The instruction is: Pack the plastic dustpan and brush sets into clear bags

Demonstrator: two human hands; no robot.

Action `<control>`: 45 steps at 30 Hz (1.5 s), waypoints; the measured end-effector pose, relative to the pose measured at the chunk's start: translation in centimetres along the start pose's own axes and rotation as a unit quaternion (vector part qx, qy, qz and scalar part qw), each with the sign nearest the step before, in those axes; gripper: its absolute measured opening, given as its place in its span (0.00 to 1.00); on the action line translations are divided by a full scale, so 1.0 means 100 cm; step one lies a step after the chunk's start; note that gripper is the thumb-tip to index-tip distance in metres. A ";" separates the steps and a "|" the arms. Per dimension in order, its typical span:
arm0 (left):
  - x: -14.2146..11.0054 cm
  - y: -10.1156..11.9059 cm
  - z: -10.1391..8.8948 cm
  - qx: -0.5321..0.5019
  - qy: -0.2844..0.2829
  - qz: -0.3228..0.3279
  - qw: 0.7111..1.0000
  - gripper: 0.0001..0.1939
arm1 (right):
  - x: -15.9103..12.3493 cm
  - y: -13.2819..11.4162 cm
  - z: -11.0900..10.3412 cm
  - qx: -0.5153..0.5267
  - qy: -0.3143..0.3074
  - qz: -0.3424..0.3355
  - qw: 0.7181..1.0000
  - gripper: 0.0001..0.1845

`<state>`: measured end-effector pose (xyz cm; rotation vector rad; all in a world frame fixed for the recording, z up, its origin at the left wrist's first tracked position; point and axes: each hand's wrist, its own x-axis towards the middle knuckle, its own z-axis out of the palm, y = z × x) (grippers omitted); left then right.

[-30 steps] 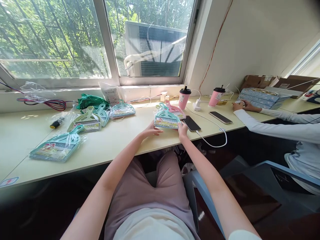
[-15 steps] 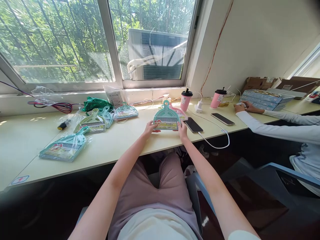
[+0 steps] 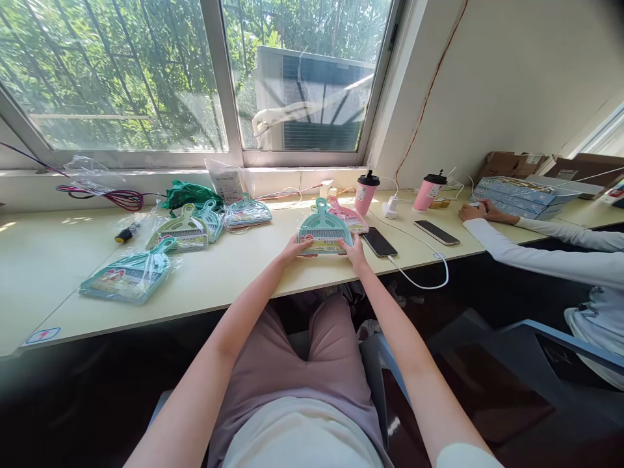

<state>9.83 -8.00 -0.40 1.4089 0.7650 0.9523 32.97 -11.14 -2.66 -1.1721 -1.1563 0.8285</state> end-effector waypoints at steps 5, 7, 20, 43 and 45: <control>0.006 -0.004 0.001 -0.007 0.004 0.009 1.000 0.33 | -0.001 -0.004 0.000 0.024 0.021 0.029 0.999 0.47; 0.008 -0.003 -0.001 -0.008 0.023 0.015 1.000 0.32 | -0.002 -0.008 0.000 0.047 0.007 0.041 0.998 0.42; 0.012 0.003 -0.018 -0.045 0.042 -0.038 0.997 0.33 | 0.001 -0.027 0.034 0.201 0.009 0.165 0.966 0.06; 0.011 0.000 -0.005 0.049 0.144 -0.037 0.988 0.15 | -0.002 0.008 -0.018 -0.495 -0.120 -0.024 0.860 0.44; 0.011 0.000 -0.006 0.090 0.173 -0.009 0.981 0.13 | 0.009 0.013 -0.014 -0.493 -0.124 -0.016 0.861 0.46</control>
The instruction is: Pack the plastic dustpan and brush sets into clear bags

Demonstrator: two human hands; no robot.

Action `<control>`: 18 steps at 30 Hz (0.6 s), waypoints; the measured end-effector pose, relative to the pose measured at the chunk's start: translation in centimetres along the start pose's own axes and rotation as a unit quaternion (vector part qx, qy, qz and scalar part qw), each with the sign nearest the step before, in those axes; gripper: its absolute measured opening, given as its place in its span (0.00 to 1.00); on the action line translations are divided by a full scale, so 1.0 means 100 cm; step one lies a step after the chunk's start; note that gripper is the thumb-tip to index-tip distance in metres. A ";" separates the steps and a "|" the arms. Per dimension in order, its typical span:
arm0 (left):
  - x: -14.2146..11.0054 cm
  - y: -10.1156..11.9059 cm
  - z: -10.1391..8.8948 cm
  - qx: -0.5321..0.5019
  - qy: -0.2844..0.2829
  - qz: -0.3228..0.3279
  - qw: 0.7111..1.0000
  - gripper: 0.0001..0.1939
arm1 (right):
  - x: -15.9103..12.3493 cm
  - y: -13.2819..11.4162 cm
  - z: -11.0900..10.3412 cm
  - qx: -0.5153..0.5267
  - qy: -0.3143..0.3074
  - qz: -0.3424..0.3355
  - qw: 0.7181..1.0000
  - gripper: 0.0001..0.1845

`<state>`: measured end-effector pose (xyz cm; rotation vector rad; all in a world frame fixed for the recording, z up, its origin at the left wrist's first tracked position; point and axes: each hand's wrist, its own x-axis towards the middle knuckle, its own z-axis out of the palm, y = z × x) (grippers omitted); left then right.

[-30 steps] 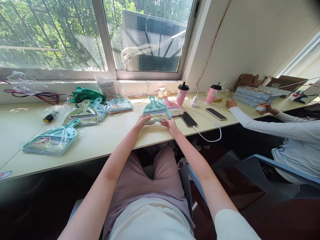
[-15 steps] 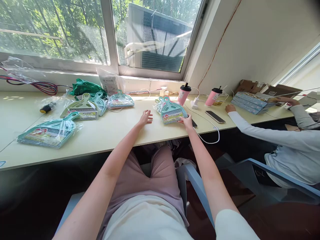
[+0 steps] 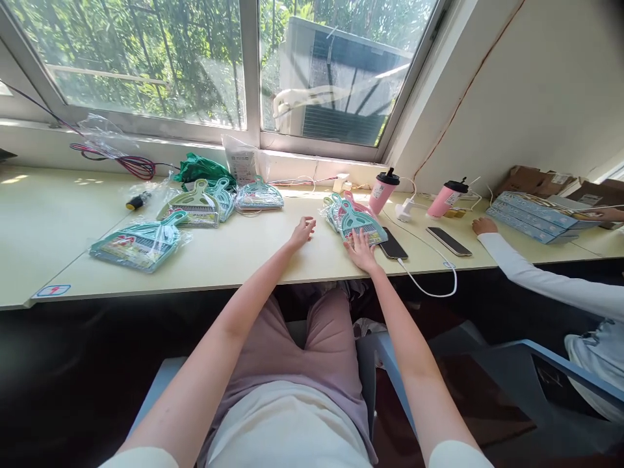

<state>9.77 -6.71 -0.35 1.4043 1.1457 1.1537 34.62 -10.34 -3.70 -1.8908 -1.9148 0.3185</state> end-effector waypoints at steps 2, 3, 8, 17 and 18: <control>0.003 -0.002 -0.006 0.057 0.049 0.039 0.996 0.11 | 0.018 -0.004 0.004 0.004 0.006 0.010 1.000 0.47; 0.005 -0.003 -0.012 0.092 0.073 0.056 0.991 0.10 | 0.029 -0.008 0.006 0.005 0.007 0.016 1.000 0.47; 0.024 -0.012 -0.075 0.307 0.149 0.111 0.933 0.20 | 0.090 -0.032 0.017 0.011 0.012 0.035 0.999 0.46; 0.050 -0.032 -0.182 0.508 0.192 0.025 0.839 0.33 | 0.142 -0.041 0.027 0.078 0.076 -0.015 0.994 0.43; 0.049 -0.034 -0.182 0.514 0.190 0.023 0.836 0.32 | 0.138 -0.041 0.026 0.078 0.103 -0.024 0.991 0.43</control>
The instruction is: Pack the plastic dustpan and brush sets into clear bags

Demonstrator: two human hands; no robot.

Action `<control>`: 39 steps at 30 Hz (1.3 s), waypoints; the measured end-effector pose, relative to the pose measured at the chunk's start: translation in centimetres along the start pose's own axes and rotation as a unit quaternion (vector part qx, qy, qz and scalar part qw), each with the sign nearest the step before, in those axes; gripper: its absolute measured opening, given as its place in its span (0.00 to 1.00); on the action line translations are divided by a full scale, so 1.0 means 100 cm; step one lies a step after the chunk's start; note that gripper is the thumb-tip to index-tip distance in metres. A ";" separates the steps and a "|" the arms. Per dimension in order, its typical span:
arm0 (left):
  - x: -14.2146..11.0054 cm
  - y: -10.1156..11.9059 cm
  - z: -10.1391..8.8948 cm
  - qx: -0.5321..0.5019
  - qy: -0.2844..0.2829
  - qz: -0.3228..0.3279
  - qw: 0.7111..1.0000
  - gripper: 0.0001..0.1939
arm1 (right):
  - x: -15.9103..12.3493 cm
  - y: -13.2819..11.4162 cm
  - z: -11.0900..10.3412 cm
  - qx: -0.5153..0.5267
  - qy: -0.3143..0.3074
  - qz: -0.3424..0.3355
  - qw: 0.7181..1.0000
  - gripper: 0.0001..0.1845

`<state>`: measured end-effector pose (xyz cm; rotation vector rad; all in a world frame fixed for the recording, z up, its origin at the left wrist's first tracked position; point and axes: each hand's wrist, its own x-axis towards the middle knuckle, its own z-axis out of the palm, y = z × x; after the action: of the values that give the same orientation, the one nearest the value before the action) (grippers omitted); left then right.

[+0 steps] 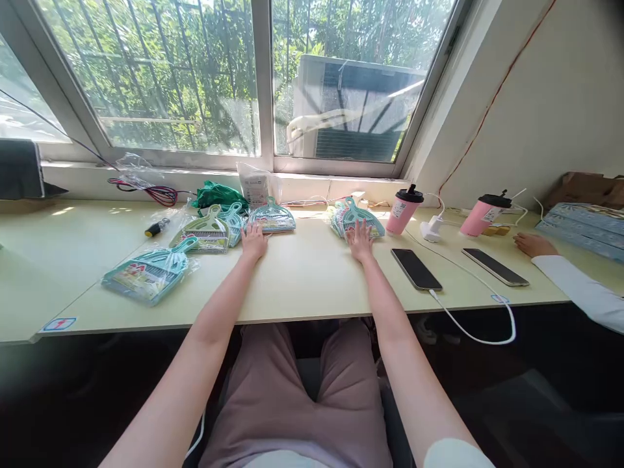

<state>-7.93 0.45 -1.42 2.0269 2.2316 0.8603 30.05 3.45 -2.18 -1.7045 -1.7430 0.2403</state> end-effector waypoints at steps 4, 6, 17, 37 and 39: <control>-0.012 0.015 -0.001 -0.010 0.033 0.044 0.998 0.21 | -0.024 -0.018 -0.005 -0.034 0.078 -0.067 0.994 0.38; -0.017 0.026 -0.005 -0.020 0.061 0.029 0.998 0.21 | -0.036 -0.035 -0.001 -0.052 0.064 -0.117 0.990 0.34; -0.021 0.022 -0.025 0.002 0.019 -0.162 0.987 0.34 | -0.058 -0.076 0.028 -0.103 -0.054 -0.275 0.954 0.23; -0.028 0.061 0.002 -0.579 -0.118 -0.134 0.795 0.30 | -0.069 -0.098 0.023 -0.137 -0.085 -0.365 0.917 0.18; -0.027 0.058 0.005 -0.573 -0.142 -0.139 0.795 0.23 | -0.070 -0.099 0.024 -0.136 -0.091 -0.375 0.913 0.15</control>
<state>-2.00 -1.76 -0.53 1.0890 1.1981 1.2839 20.04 -3.58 -0.72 -1.0778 -2.5222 -0.2091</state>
